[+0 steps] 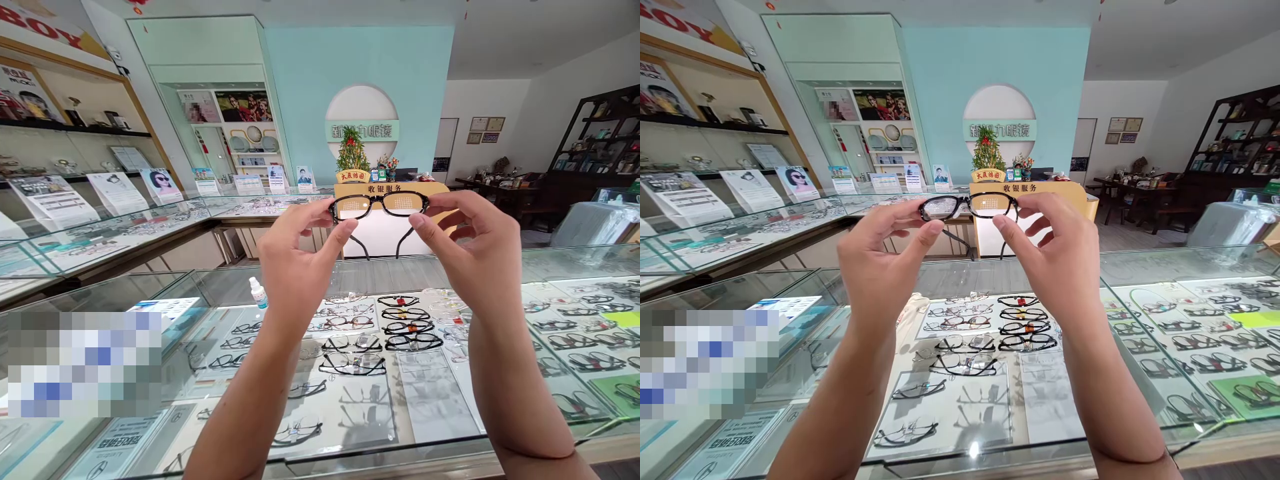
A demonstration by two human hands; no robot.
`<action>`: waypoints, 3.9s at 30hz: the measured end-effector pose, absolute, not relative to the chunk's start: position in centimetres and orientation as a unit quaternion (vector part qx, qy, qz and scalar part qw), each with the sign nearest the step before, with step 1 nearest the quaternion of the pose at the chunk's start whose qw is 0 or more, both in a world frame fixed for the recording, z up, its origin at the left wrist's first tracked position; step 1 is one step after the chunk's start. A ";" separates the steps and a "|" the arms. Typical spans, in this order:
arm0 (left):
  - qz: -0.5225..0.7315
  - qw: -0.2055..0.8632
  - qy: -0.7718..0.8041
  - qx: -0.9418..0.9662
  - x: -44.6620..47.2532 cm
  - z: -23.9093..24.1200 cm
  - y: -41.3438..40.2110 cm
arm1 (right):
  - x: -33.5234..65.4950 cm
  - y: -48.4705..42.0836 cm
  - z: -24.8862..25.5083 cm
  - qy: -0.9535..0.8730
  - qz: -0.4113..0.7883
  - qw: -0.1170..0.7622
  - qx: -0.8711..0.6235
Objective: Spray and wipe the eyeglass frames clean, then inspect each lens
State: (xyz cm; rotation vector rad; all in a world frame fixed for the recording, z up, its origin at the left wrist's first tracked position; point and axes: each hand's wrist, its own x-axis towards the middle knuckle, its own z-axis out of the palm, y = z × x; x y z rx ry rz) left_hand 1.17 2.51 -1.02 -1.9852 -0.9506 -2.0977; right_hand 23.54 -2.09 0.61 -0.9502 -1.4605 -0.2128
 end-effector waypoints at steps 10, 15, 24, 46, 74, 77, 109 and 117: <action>-0.687 0.030 -0.312 -0.655 1.3 -1.3 3.0 | 23.4 -2.9 1.0 -0.633 -0.105 0.647 -0.411; -0.687 0.020 -0.313 -0.655 1.3 -1.3 3.2 | 23.2 -3.4 1.3 -0.633 -0.089 0.645 -0.419; -0.684 -0.027 -0.323 -0.653 1.2 -1.3 3.1 | 23.3 -2.9 0.8 -0.635 -0.111 0.654 -0.395; -0.713 0.069 -0.290 -0.635 1.1 -1.1 3.2 | 23.9 -1.8 0.6 -0.666 -0.043 0.586 -0.461; -0.696 -0.036 -0.286 -0.657 0.1 -1.0 4.7 | 22.6 -1.3 0.2 -0.638 -0.091 0.643 -0.413; -0.692 -0.067 -0.279 -0.663 0.1 -1.1 5.2 | 22.3 -1.4 0.2 -0.633 -0.121 0.652 -0.400; -0.771 0.081 -0.232 -0.587 2.1 -2.2 5.2 | 21.5 0.0 -0.6 -0.646 -0.056 0.659 -0.381; -0.759 0.138 -0.279 -0.572 2.5 -2.3 4.5 | 21.6 0.6 -0.6 -0.646 0.024 0.656 -0.390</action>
